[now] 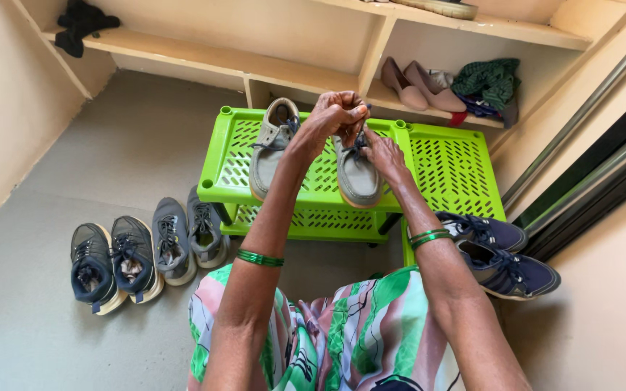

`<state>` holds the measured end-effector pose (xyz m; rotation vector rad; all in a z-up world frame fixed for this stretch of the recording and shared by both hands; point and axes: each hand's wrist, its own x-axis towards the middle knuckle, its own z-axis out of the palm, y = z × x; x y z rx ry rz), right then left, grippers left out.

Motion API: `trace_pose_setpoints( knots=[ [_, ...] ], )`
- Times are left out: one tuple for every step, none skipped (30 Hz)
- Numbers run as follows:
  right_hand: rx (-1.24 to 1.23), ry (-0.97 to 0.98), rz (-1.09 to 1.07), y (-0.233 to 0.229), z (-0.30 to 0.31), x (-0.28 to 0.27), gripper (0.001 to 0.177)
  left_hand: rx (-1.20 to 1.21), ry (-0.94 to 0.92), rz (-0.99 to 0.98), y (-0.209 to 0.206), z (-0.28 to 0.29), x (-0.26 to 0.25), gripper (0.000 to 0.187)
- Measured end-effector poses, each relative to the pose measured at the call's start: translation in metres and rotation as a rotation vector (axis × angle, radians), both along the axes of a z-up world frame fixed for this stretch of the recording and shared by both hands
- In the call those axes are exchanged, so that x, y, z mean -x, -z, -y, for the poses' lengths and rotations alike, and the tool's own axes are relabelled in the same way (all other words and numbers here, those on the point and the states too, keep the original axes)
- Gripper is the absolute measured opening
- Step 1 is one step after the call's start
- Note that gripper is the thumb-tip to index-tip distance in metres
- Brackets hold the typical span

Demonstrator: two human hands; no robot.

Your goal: The person unlaces a pair of light-colored shoes placed on a green plastic stool, then re-laces them. The hands pull the laces out, thread them back through the eyelets, and tie a knot.

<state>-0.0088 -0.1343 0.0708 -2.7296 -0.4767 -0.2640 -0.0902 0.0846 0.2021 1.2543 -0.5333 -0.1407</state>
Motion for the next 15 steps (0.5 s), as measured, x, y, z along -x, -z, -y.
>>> trace_pose_setpoints(
  knots=[
    [-0.031, -0.015, -0.003, -0.004, 0.000, 0.001, 0.059, -0.010, -0.084, 0.003, 0.008, 0.001, -0.005, 0.018],
    [-0.068, -0.028, -0.002, -0.009, -0.001, 0.002, 0.063, -0.024, -0.165, 0.010, 0.015, 0.003, -0.010, 0.017],
    [-0.091, -0.096, 0.125, -0.012, -0.002, 0.003, 0.055, -0.038, -0.247, 0.017, 0.023, 0.004, -0.017, 0.016],
    [-0.112, -0.160, 0.249, -0.015, -0.001, 0.005, 0.048, -0.027, -0.325, 0.011, 0.031, 0.004, -0.025, 0.016],
    [-0.131, -0.223, 0.374, -0.017, 0.000, 0.005, 0.041, -0.017, -0.402, 0.004, 0.039, 0.002, -0.034, 0.016],
    [-0.138, -0.246, 0.342, -0.019, 0.001, 0.006, 0.034, -0.004, -0.482, -0.008, 0.047, 0.000, -0.041, 0.017],
    [-0.146, -0.269, 0.309, -0.020, 0.000, 0.005, 0.026, 0.001, -0.493, -0.023, 0.054, -0.002, -0.047, 0.017],
    [-0.154, -0.296, 0.276, -0.022, -0.003, 0.004, 0.019, 0.006, -0.508, -0.039, 0.061, -0.005, -0.051, 0.018],
    [-0.137, -0.285, 0.259, -0.021, -0.006, 0.005, 0.018, 0.010, -0.523, -0.055, 0.066, -0.007, -0.055, 0.018],
    [-0.122, -0.273, 0.244, -0.021, -0.009, 0.006, 0.017, 0.048, -0.492, -0.048, 0.067, -0.008, -0.058, 0.018],
    [-0.108, -0.261, 0.229, -0.021, -0.011, 0.007, 0.017, 0.086, -0.461, -0.040, 0.067, -0.008, -0.060, 0.017],
    [-0.136, -0.256, 0.233, -0.023, -0.011, 0.005, 0.015, 0.125, -0.426, -0.030, 0.063, -0.006, -0.063, 0.017],
    [-0.164, -0.252, 0.237, -0.024, -0.011, 0.003, 0.014, 0.106, -0.430, 0.021, 0.058, -0.005, -0.067, 0.018],
    [-0.192, -0.248, 0.241, -0.026, -0.011, 0.000, 0.013, 0.088, -0.434, 0.072, 0.050, -0.006, -0.071, 0.018],
    [-0.243, -0.177, 0.179, -0.029, -0.011, -0.004, 0.014, 0.070, -0.439, 0.124, 0.041, -0.007, -0.075, 0.019]
  ],
)
